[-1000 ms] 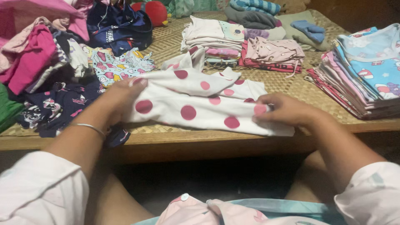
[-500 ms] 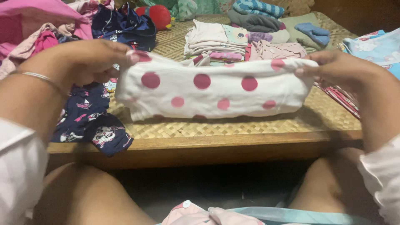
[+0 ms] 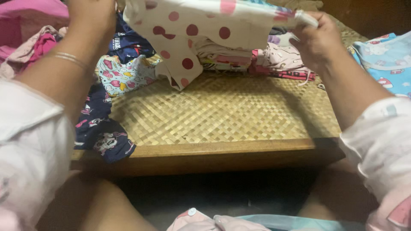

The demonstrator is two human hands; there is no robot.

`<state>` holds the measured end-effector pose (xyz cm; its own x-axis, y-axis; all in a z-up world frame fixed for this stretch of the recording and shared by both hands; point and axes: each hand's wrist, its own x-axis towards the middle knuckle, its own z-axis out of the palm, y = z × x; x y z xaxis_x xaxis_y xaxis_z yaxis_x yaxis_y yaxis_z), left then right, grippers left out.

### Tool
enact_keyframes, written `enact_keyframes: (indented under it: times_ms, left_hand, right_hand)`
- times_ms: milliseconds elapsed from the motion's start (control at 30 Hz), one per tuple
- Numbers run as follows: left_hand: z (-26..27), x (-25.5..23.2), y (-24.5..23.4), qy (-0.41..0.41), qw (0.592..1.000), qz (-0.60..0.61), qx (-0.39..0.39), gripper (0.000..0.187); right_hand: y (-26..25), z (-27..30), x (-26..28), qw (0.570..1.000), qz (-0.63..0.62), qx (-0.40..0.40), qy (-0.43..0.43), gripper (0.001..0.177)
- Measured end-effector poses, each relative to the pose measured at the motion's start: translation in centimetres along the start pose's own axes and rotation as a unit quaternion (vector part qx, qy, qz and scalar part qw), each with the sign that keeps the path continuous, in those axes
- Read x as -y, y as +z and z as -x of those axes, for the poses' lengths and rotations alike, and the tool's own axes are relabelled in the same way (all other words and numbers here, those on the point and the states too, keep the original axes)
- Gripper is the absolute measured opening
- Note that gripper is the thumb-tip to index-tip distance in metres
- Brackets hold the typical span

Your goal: The person folds several pieces of clothing on a low woven table. They smooth and fold a white shirt, a light pink shirt, a gray pair of pants, and a white shirt with pink polka dots, placing each folded item into a growing stack.

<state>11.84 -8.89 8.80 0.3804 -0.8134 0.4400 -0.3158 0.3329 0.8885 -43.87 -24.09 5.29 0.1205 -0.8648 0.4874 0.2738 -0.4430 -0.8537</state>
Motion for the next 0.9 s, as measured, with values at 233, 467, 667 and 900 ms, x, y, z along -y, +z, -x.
enact_keyframes:
  times_ms: [233,467,667,900]
  left_hand:
    - [14.6,4.7,-2.1,-0.020,0.941,-0.282,0.183,0.040]
    - [20.4,0.6,-1.1,-0.137,0.856,-0.393,0.306,0.042]
    - [18.6,0.3,1.4,-0.074,0.823,-0.506,0.249,0.045]
    - [15.6,1.6,4.9,-0.201,0.855,-0.378,0.294,0.045]
  right_hand:
    - [-2.0,15.4,-1.2,0.916,0.334,0.068,0.209,0.024]
    - [-2.4,22.2,1.7,0.873,0.383,0.094,0.286,0.030]
    - [-1.3,21.6,4.6,0.819,0.457,0.158,0.310,0.028]
    - [-1.5,21.0,3.9,0.898,0.298,0.128,0.297,0.029]
